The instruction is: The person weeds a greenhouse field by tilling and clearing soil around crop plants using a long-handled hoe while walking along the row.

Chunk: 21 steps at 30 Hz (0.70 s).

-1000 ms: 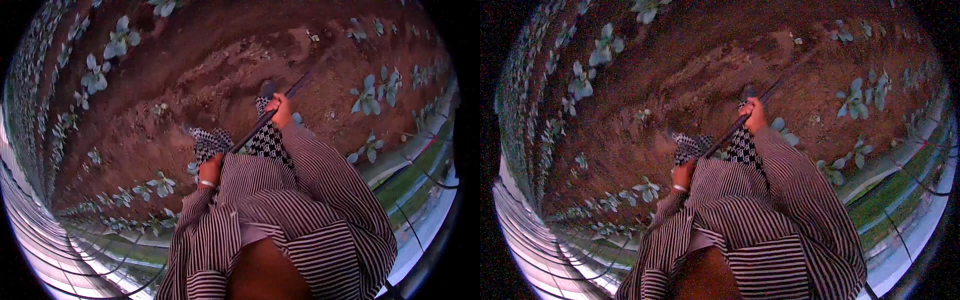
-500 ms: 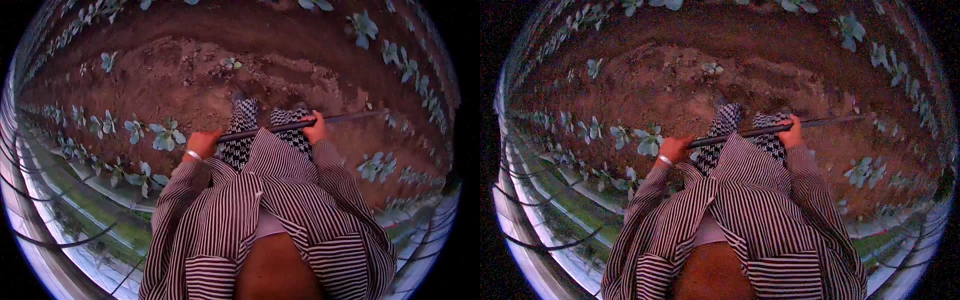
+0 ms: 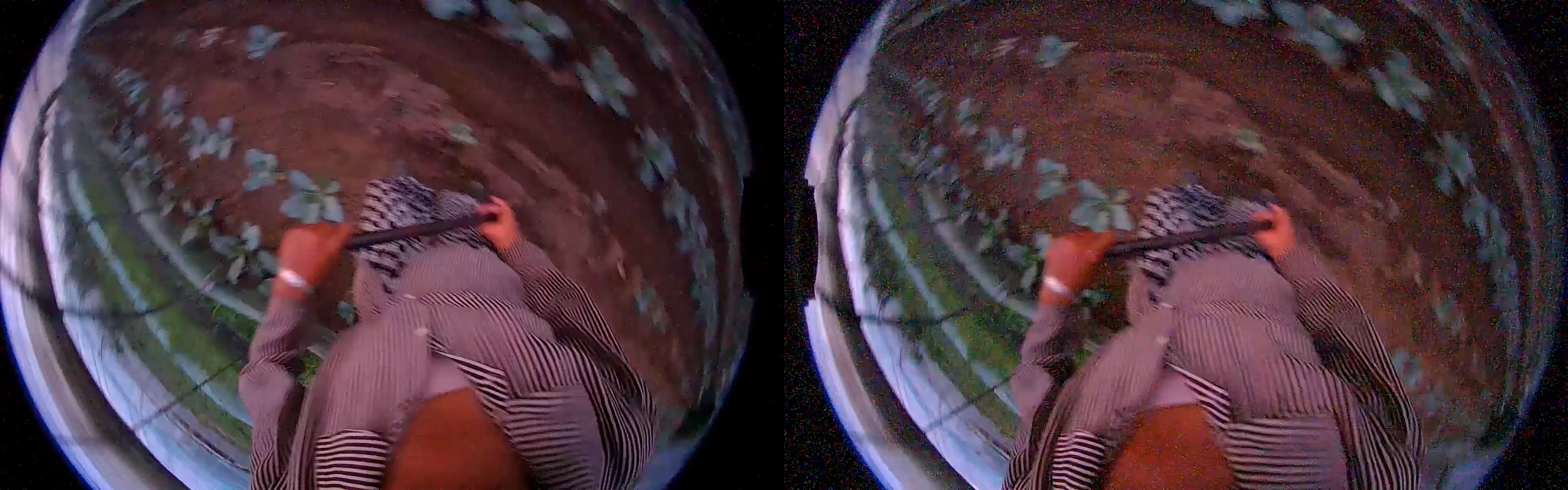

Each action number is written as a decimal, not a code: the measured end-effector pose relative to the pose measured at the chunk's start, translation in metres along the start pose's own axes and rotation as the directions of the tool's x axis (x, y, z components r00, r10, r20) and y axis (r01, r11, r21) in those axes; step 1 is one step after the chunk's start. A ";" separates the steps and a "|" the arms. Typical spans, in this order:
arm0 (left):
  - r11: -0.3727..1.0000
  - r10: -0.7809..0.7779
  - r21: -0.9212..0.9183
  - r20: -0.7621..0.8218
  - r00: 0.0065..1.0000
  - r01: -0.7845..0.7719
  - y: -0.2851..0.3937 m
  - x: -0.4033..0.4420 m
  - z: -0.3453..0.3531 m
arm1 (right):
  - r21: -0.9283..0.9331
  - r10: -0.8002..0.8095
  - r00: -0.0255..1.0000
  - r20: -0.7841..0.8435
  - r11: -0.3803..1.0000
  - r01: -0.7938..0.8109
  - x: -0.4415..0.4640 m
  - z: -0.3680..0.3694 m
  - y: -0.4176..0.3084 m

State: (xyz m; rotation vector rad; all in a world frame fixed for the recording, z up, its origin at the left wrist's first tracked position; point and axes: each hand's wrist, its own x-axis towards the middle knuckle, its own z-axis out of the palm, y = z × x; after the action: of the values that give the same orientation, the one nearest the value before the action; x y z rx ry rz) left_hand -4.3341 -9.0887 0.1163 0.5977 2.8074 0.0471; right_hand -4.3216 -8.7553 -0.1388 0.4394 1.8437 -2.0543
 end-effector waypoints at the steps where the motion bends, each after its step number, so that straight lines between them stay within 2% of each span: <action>1: 1.000 0.008 -0.029 0.052 0.999 -0.007 -0.006 -0.005 0.005 | -0.394 -0.242 0.962 0.126 0.878 0.272 -0.002 0.012 -0.009; 2: 0.999 0.006 -0.031 -0.027 1.000 -0.007 -0.009 0.010 0.008 | -0.420 -0.191 0.976 0.101 0.881 0.216 0.014 -0.007 -0.002; 3: 0.997 0.024 -0.069 -0.003 1.000 -0.024 -0.021 0.022 0.016 | -0.370 -0.121 0.989 0.081 0.918 0.143 0.031 -0.008 0.005; 4: 0.998 0.015 -0.060 0.026 1.000 -0.013 -0.017 0.016 0.011 | -0.084 -0.026 0.999 0.039 0.996 0.029 0.037 -0.012 0.021; 5: 0.997 0.036 -0.070 -0.040 0.999 -0.038 -0.030 0.017 0.008 | 0.218 0.069 0.998 -0.004 0.974 -0.066 0.043 -0.015 0.038; 6: 0.995 0.017 -0.093 -0.004 1.000 -0.017 -0.050 0.021 0.019 | 0.517 0.216 0.976 0.015 0.834 -0.193 0.054 0.003 0.033; 7: 0.994 -0.005 -0.110 0.023 1.000 0.007 -0.075 0.020 0.026 | 0.765 0.359 0.933 0.034 0.591 -0.255 0.064 0.022 0.027; 9: 0.991 -0.039 -0.121 0.090 0.995 0.050 -0.123 0.018 0.027 | 0.766 0.465 0.882 0.073 0.540 -0.348 0.084 0.070 -0.003; 11: 0.983 -0.039 -0.174 0.071 0.997 0.051 -0.169 0.020 0.045 | 0.811 0.577 0.817 -0.010 0.483 -0.331 0.113 0.111 -0.008; 12: 0.979 -0.030 -0.199 0.055 0.998 0.040 -0.193 0.018 0.047 | 0.894 0.706 0.706 -0.047 0.346 -0.286 0.110 0.139 -0.028; 15: 0.967 0.036 -0.252 0.048 0.998 -0.023 -0.250 0.025 0.040 | 0.969 0.676 0.736 0.040 0.154 -0.195 0.127 0.180 -0.030; 17: 0.973 0.089 -0.217 0.048 0.995 -0.076 -0.283 0.042 0.009 | 0.981 0.617 0.778 0.117 0.053 -0.189 0.142 0.204 -0.042; 18: 0.974 0.091 -0.217 0.104 0.990 -0.066 -0.304 0.050 -0.012 | 0.982 0.582 0.799 0.151 0.002 -0.187 0.149 0.224 -0.054; 21: 0.983 0.143 -0.126 0.090 0.986 -0.131 -0.328 0.075 -0.030 | 0.993 0.646 0.756 0.108 -0.036 -0.111 0.152 0.249 -0.092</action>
State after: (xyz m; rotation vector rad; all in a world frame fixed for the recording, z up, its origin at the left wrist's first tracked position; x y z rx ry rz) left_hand -4.5378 -9.3579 0.0976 0.7418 2.6421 0.2054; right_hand -4.4987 -9.0017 -0.0986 1.6332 -0.1669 -2.4715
